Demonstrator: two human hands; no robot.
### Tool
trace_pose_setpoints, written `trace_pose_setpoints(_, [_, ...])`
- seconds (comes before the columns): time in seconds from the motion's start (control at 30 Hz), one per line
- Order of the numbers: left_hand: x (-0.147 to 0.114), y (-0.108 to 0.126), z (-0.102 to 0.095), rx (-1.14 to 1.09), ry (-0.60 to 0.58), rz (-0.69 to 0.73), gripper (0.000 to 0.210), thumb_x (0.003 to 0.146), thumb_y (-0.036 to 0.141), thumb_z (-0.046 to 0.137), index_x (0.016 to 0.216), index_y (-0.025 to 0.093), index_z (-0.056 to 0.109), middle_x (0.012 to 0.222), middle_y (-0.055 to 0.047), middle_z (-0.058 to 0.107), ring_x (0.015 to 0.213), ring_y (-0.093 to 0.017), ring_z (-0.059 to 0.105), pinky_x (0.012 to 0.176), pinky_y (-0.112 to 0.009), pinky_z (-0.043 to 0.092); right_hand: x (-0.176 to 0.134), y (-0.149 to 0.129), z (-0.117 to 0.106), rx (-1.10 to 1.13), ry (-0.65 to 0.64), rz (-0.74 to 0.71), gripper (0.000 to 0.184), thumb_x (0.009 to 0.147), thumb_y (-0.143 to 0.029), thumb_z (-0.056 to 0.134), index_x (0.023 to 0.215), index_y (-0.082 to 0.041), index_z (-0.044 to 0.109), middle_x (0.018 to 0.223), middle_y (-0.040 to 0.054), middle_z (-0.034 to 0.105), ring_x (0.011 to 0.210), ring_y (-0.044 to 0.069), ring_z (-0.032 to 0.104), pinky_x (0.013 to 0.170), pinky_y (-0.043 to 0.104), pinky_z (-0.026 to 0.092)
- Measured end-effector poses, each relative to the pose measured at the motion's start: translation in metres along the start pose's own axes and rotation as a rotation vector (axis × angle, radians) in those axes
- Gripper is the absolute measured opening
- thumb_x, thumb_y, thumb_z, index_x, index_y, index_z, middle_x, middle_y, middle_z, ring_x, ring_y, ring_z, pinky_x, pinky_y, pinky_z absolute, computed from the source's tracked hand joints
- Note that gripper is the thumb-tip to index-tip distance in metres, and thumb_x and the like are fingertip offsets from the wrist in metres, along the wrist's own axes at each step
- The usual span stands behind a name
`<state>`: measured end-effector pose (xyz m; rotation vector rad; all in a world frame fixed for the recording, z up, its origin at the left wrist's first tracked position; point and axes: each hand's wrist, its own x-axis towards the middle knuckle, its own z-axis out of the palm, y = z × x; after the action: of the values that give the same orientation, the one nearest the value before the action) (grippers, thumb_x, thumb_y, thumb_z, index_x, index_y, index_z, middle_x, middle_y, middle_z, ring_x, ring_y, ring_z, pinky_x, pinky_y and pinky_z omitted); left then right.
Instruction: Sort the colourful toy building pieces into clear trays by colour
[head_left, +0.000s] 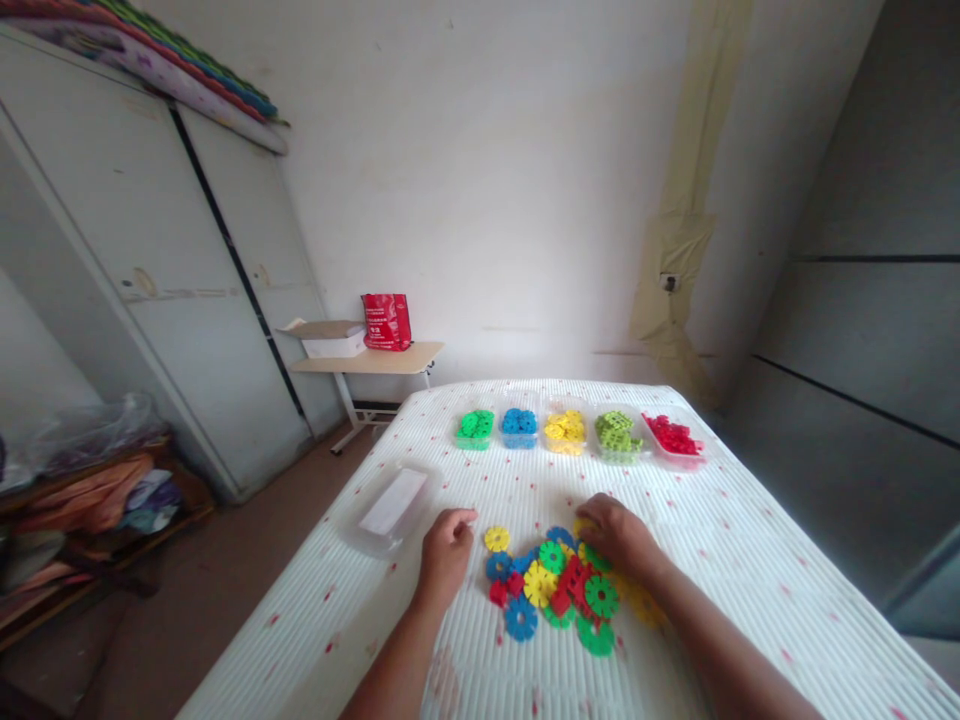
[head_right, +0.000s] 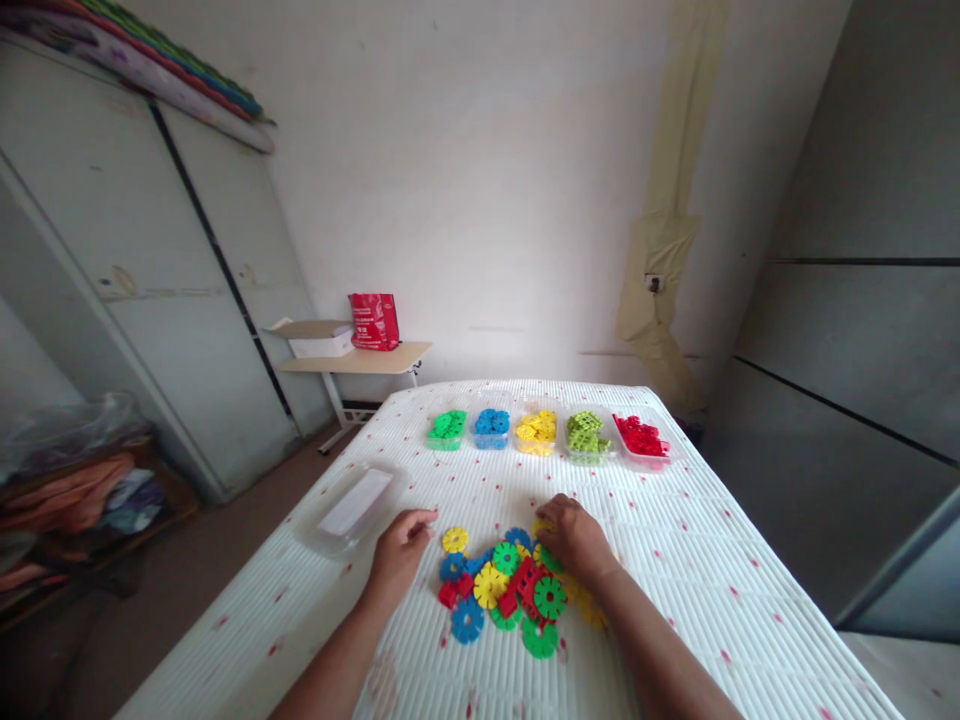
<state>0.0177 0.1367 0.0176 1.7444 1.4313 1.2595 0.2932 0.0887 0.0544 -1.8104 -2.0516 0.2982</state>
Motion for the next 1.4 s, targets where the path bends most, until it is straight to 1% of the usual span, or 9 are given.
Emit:
trace_pose_setpoints(0.2, [0.0,-0.001,-0.001,-0.014,0.003,-0.01,0.023,0.065,0.016,0.049,0.081,0.017,0.065,0.085,-0.005,0.067,0.084,-0.019,0.061,0.08,-0.032,0.046,0.001,0.004,0.002,-0.049,-0.055,0.053,0.027,0.07,-0.023,0.052,0.094,-0.016,0.063,0.091,0.008,0.06,0.08,0.016,0.057,0.07,0.023,0.039])
trace_pose_setpoints(0.4, [0.0,-0.002,-0.001,-0.08,0.012,-0.043,0.023,0.067,0.018,0.047,0.081,0.017,0.065,0.082,-0.004,0.067,0.071,-0.016,0.062,0.071,-0.028,0.049,0.004,0.001,-0.009,0.036,0.079,0.167,0.012,0.066,-0.014,0.049,0.074,-0.018,0.058,0.068,0.0007,0.059,0.063,0.013,0.053,0.058,0.022,0.035])
trace_pose_setpoints(0.5, [0.0,-0.004,0.0,-0.123,0.023,-0.071,0.023,0.068,0.018,0.046,0.081,0.016,0.064,0.08,-0.004,0.067,0.07,-0.016,0.063,0.067,-0.028,0.05,0.013,-0.013,-0.013,0.163,0.164,0.135,0.008,0.069,-0.019,0.049,0.07,-0.018,0.057,0.061,-0.0016,0.055,0.059,0.011,0.049,0.055,0.021,0.034])
trace_pose_setpoints(0.7, [0.0,-0.003,-0.001,-0.197,0.058,-0.125,0.023,0.07,0.024,0.044,0.082,0.014,0.062,0.073,-0.004,0.066,0.067,-0.017,0.063,0.063,-0.028,0.05,0.039,-0.065,0.012,0.471,-0.086,-0.038,0.013,0.064,-0.016,0.056,0.073,-0.016,0.065,0.06,-0.0037,0.056,0.056,0.009,0.049,0.05,0.018,0.035])
trace_pose_setpoints(0.8, [-0.001,-0.002,-0.003,-0.222,0.081,-0.144,0.025,0.072,0.026,0.043,0.084,0.014,0.062,0.069,-0.004,0.065,0.065,-0.017,0.063,0.062,-0.029,0.05,0.05,-0.087,0.024,0.435,-0.177,-0.119,0.022,0.064,-0.016,0.057,0.082,-0.018,0.069,0.066,-0.0024,0.062,0.06,0.01,0.053,0.054,0.018,0.039])
trace_pose_setpoints(0.93, [-0.001,-0.002,-0.003,-0.259,0.092,-0.151,0.025,0.071,0.028,0.046,0.083,0.013,0.062,0.068,-0.004,0.065,0.064,-0.017,0.063,0.061,-0.028,0.05,0.06,-0.102,0.033,0.173,-0.305,-0.132,0.032,0.064,-0.02,0.06,0.095,-0.024,0.069,0.082,-0.0004,0.067,0.075,0.014,0.06,0.066,0.021,0.044])
trace_pose_setpoints(1.07, [-0.001,0.001,-0.003,-0.291,0.101,-0.165,0.024,0.068,0.028,0.048,0.08,0.013,0.062,0.07,-0.005,0.066,0.064,-0.017,0.064,0.058,-0.027,0.05,0.064,-0.106,0.038,0.023,-0.318,-0.097,0.039,0.059,-0.018,0.062,0.097,-0.026,0.069,0.093,0.0038,0.066,0.087,0.021,0.059,0.076,0.028,0.043])
trace_pose_setpoints(1.23, [-0.001,0.008,-0.005,-0.3,0.106,-0.182,0.024,0.065,0.028,0.049,0.079,0.014,0.063,0.068,-0.004,0.066,0.063,-0.017,0.063,0.058,-0.028,0.05,0.059,-0.108,0.038,-0.022,-0.293,-0.08,0.038,0.061,-0.02,0.06,0.098,-0.024,0.067,0.102,0.0086,0.06,0.086,0.023,0.059,0.07,0.03,0.042])
trace_pose_setpoints(1.4, [-0.001,0.009,-0.005,-0.313,0.109,-0.181,0.024,0.064,0.029,0.05,0.077,0.014,0.063,0.071,-0.006,0.067,0.063,-0.018,0.064,0.058,-0.028,0.05,0.056,-0.108,0.029,0.035,-0.291,-0.055,0.035,0.054,-0.018,0.068,0.089,-0.019,0.066,0.089,0.005,0.062,0.083,0.022,0.058,0.066,0.027,0.041])
